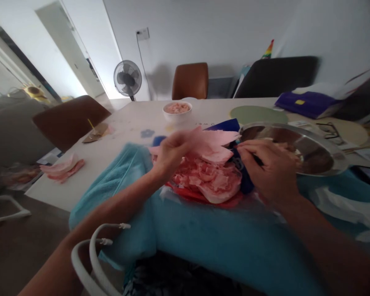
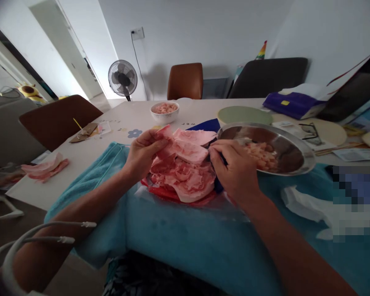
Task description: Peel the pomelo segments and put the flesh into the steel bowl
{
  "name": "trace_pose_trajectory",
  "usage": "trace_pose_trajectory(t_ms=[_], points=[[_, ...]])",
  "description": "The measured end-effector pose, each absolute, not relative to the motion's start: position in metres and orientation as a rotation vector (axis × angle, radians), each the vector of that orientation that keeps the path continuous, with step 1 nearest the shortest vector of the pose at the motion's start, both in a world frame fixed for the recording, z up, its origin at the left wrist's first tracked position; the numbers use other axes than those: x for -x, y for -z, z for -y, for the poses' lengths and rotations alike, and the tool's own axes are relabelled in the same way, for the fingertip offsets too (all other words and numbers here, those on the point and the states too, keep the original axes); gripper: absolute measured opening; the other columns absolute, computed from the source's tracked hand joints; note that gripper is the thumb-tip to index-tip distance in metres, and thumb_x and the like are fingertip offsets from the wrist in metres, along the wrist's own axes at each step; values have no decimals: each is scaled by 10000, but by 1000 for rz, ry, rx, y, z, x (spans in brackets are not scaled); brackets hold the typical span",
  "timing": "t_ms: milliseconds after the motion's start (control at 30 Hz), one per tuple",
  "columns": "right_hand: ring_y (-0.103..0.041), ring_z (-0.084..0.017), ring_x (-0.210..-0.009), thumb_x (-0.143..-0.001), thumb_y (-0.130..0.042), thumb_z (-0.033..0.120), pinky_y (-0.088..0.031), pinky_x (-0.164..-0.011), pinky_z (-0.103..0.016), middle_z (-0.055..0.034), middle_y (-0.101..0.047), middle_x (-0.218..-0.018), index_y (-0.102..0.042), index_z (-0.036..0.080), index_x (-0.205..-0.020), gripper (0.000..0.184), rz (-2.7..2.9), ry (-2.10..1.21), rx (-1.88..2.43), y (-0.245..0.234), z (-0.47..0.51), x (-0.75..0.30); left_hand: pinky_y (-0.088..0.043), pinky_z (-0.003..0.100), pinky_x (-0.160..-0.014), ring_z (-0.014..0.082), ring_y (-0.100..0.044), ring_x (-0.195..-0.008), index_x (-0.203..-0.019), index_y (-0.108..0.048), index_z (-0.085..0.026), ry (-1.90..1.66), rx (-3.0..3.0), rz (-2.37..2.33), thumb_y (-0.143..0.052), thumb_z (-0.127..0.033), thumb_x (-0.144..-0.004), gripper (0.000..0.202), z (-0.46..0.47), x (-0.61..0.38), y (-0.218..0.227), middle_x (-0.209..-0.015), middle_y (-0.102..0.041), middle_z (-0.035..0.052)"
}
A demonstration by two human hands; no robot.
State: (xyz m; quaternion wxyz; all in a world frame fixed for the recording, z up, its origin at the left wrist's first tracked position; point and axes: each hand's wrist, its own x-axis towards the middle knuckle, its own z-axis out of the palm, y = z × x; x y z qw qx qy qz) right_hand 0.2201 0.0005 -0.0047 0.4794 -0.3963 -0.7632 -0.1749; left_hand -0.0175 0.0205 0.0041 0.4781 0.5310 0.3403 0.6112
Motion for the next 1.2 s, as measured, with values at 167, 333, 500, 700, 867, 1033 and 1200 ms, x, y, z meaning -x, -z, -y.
trace_pose_trajectory(t_ms=[167, 333, 500, 700, 867, 1033, 1200], points=[[-772, -230, -896, -999, -577, 211, -607, -813, -358, -85, -799, -938, -708, 199, -901, 164, 1866, 395, 1004, 7, -2, -221, -541, 373, -1075, 233, -718, -1178, -990, -816, -213, -1100, -2012, -573, -732, -256, -877, 147, -12, 19, -11, -1134, -808, 80], [-771, -230, -922, -1007, -568, 217, -611, -832, -371, -72, -798, -953, -700, 220, -914, 162, 1863, 383, 1013, 7, 1, -219, -561, 371, -1017, 230, -720, -1131, -957, -819, -214, -1294, -1859, -827, -699, -252, -872, 152, -9, 27, -20, -1108, -813, 67], [-770, -236, -918, -1012, -545, 221, -612, -856, -380, -88, -799, -961, -717, 220, -916, 197, 1880, 278, 1002, 6, 6, -214, -550, 304, -846, 170, -684, -886, -863, -789, -209, -1513, -1471, -1234, -644, -203, -844, 147, -27, 35, -15, -897, -783, 20], [-767, -244, -937, -1018, -541, 275, -608, -869, -392, -64, -799, -959, -727, 229, -977, 196, 1905, 216, 1020, 8, 7, -215, -497, 301, -822, 168, -644, -846, -868, -736, -179, -1291, -1685, -1314, -683, -183, -797, 88, -34, 34, -4, -871, -736, 31], [-772, -221, -890, -990, -557, 260, -611, -798, -354, -20, -802, -956, -718, 280, -1027, 167, 1974, 104, 1007, 7, 11, -212, -442, 315, -738, 167, -555, -732, -753, -593, -201, -1018, -1945, -1380, -725, -327, -811, 191, -32, 32, 0, -742, -613, 1], [-777, -229, -853, -999, -552, 318, -632, -761, -356, -50, -805, -979, -717, 251, -1110, 209, 2211, -6, 870, 5, 17, -205, -393, 326, -693, 154, -463, -662, -672, -484, -221, -883, -2085, -1435, -735, -337, -789, 300, -36, 37, 5, -684, -522, -14], [-774, -263, -963, -973, -570, 289, -653, -820, -411, -83, -802, -1049, -740, 249, -1050, 190, 2382, -116, 775, 11, 15, -201, -421, 319, -719, 157, -520, -723, -796, -611, -202, -911, -1966, -1369, -761, -360, -746, 224, -40, 42, 7, -758, -591, -10]])
